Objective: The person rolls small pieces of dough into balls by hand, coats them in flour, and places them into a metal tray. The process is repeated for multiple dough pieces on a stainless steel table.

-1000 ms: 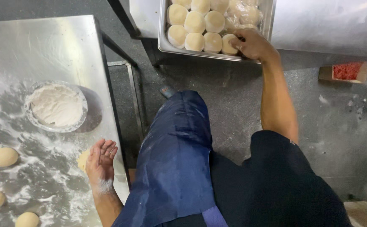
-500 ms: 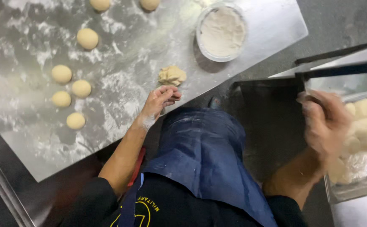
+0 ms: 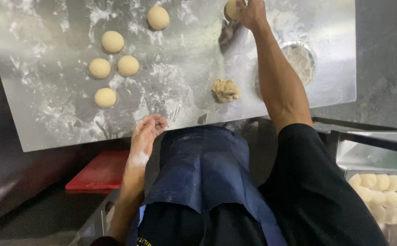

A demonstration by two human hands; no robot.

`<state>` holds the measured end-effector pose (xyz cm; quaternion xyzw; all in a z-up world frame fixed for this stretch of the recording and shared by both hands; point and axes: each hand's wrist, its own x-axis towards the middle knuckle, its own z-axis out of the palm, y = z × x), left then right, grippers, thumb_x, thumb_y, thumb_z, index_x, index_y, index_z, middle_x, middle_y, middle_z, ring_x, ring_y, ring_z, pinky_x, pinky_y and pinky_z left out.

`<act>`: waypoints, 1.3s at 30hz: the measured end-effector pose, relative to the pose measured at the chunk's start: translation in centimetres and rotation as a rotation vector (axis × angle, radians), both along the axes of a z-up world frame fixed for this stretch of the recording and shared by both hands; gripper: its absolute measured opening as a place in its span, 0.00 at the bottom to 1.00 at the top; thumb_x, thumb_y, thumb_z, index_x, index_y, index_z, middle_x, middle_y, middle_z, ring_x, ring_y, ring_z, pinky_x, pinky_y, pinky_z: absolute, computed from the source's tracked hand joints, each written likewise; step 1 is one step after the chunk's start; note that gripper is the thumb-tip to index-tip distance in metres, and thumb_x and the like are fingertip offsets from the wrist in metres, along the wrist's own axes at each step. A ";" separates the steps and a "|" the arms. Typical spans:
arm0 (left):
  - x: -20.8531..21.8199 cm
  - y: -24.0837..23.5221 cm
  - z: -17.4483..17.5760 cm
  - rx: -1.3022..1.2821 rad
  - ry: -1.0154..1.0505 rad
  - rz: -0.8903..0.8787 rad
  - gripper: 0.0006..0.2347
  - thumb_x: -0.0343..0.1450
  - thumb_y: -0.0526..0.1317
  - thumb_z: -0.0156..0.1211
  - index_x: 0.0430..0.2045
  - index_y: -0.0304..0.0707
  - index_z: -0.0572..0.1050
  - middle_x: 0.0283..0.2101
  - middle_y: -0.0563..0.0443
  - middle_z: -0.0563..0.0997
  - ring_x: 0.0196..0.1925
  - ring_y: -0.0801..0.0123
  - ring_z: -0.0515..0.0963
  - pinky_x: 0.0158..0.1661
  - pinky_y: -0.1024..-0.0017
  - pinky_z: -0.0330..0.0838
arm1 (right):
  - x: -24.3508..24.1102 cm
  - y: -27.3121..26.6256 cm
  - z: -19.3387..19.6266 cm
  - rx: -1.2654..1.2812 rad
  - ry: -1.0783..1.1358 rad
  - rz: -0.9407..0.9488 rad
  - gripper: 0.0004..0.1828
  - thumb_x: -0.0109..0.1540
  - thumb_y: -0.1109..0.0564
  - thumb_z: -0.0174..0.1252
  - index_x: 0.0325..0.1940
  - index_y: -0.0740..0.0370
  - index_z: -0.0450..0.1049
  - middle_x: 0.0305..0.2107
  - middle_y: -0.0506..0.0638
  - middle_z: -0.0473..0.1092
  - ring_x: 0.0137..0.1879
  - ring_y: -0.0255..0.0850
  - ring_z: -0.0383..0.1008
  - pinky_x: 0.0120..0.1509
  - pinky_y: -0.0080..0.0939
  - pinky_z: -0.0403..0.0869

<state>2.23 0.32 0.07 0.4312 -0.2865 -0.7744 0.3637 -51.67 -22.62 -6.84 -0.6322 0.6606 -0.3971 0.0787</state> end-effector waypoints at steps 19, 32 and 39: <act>2.9 -6.4 1.0 0.051 -0.018 -0.052 0.12 0.77 0.39 0.54 0.50 0.27 0.73 0.46 0.39 0.81 0.51 0.54 0.81 0.53 0.59 0.74 | 6.8 3.9 5.5 0.470 -0.469 -0.112 0.26 0.54 0.53 0.73 0.52 0.66 0.76 0.41 0.58 0.78 0.46 0.48 0.81 0.51 0.43 0.80; -4.8 -11.3 1.3 0.038 -0.064 -0.351 0.13 0.78 0.39 0.54 0.51 0.27 0.72 0.46 0.38 0.81 0.50 0.56 0.81 0.53 0.61 0.76 | -3.6 22.6 8.0 -0.154 -0.105 -0.688 0.14 0.55 0.60 0.72 0.36 0.70 0.75 0.27 0.56 0.76 0.33 0.47 0.81 0.39 0.46 0.79; -5.6 -11.7 1.9 0.044 -0.074 -0.324 0.12 0.77 0.39 0.54 0.51 0.29 0.73 0.46 0.40 0.81 0.50 0.57 0.82 0.53 0.61 0.75 | -1.3 24.7 3.8 0.222 0.321 -0.744 0.25 0.52 0.59 0.70 0.50 0.71 0.73 0.37 0.60 0.73 0.39 0.56 0.78 0.41 0.56 0.77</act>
